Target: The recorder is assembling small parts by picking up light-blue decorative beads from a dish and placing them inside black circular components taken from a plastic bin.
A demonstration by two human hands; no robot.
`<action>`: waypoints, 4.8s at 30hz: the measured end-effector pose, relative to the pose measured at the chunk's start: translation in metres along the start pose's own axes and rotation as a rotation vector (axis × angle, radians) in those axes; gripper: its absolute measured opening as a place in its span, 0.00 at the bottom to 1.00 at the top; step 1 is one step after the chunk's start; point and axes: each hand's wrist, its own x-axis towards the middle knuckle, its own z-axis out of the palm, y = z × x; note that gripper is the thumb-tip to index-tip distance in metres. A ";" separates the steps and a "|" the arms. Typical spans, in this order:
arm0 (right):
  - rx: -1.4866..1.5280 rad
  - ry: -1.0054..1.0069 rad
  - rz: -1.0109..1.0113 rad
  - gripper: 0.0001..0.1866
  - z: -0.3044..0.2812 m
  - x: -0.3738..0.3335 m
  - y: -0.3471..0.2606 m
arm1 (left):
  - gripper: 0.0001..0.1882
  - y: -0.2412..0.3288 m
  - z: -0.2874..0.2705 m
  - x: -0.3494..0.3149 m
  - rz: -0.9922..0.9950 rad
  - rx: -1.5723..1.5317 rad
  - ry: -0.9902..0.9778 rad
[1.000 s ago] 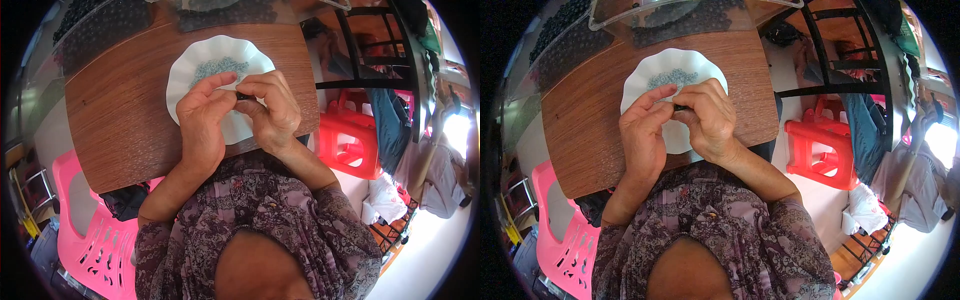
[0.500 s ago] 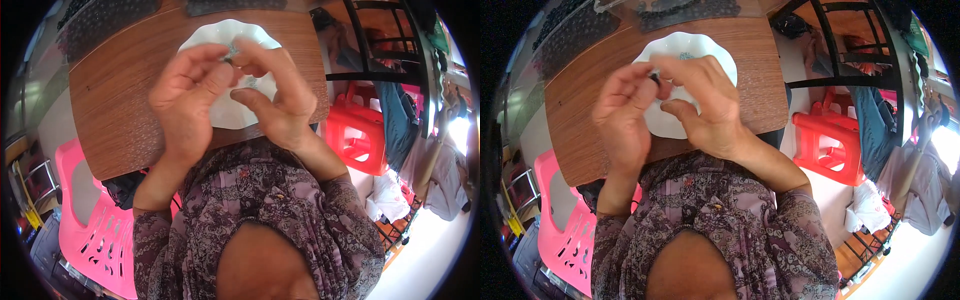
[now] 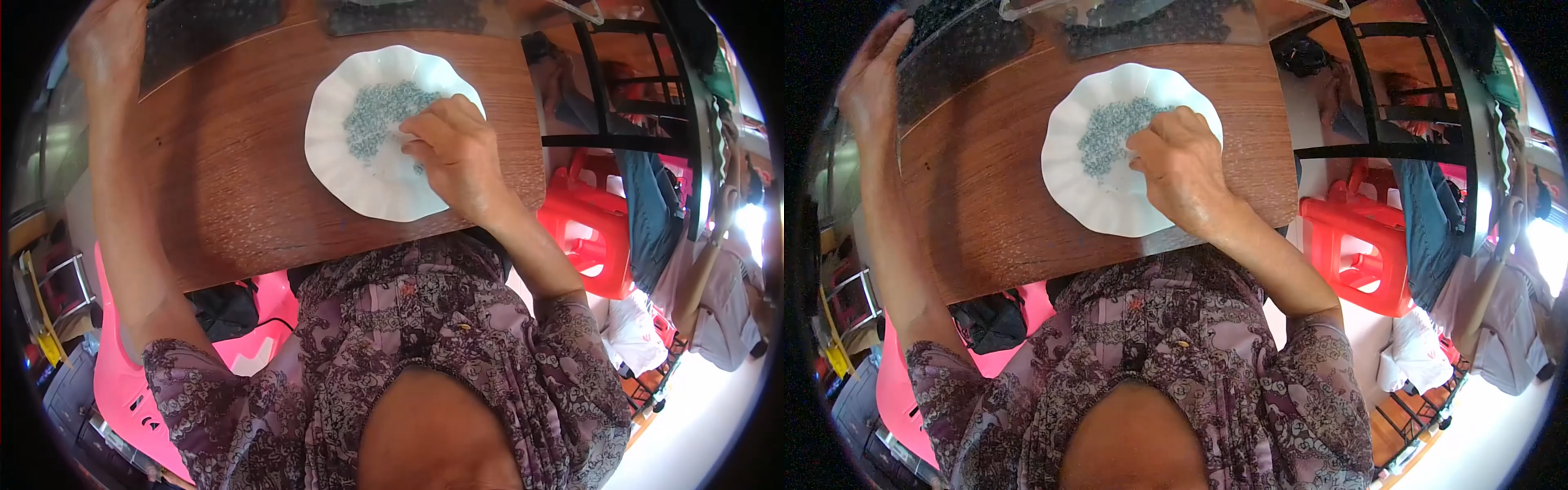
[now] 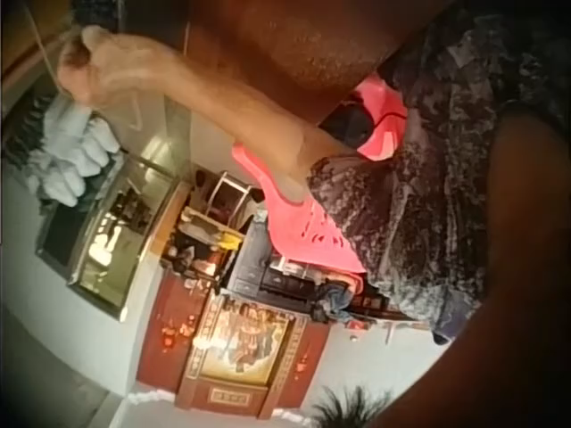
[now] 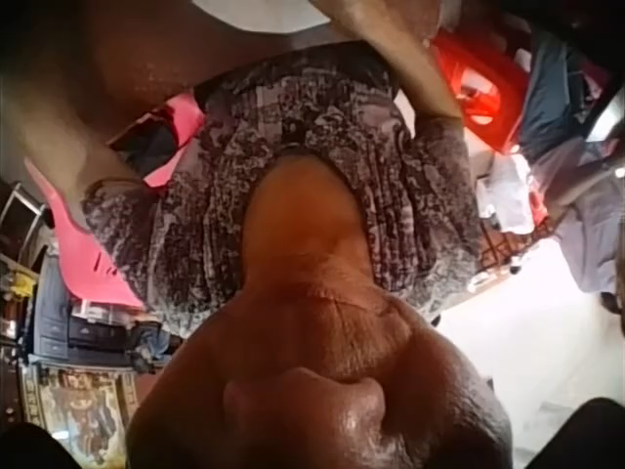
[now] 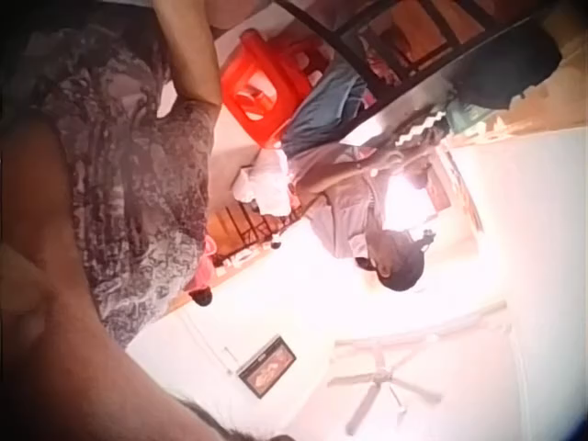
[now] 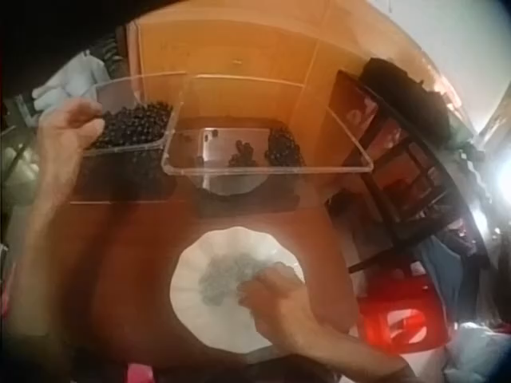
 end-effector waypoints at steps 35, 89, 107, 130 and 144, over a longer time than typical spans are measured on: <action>0.407 0.158 0.102 0.12 -0.060 0.003 0.025 | 0.07 0.060 0.231 0.044 1.003 0.703 -1.291; 0.714 0.125 0.489 0.06 -0.043 -0.009 -0.032 | 0.11 0.128 0.005 -0.168 -0.201 -0.929 -0.680; 0.752 0.095 0.573 0.04 -0.022 -0.014 -0.017 | 0.14 0.121 0.022 -0.171 0.229 -0.618 -0.579; 0.940 0.093 0.741 0.02 -0.021 -0.018 -0.016 | 0.11 0.119 0.017 -0.171 0.038 -0.697 -0.670; 0.925 0.021 0.719 0.07 -0.023 -0.013 -0.013 | 0.10 0.115 0.020 -0.175 -0.054 -0.758 -0.674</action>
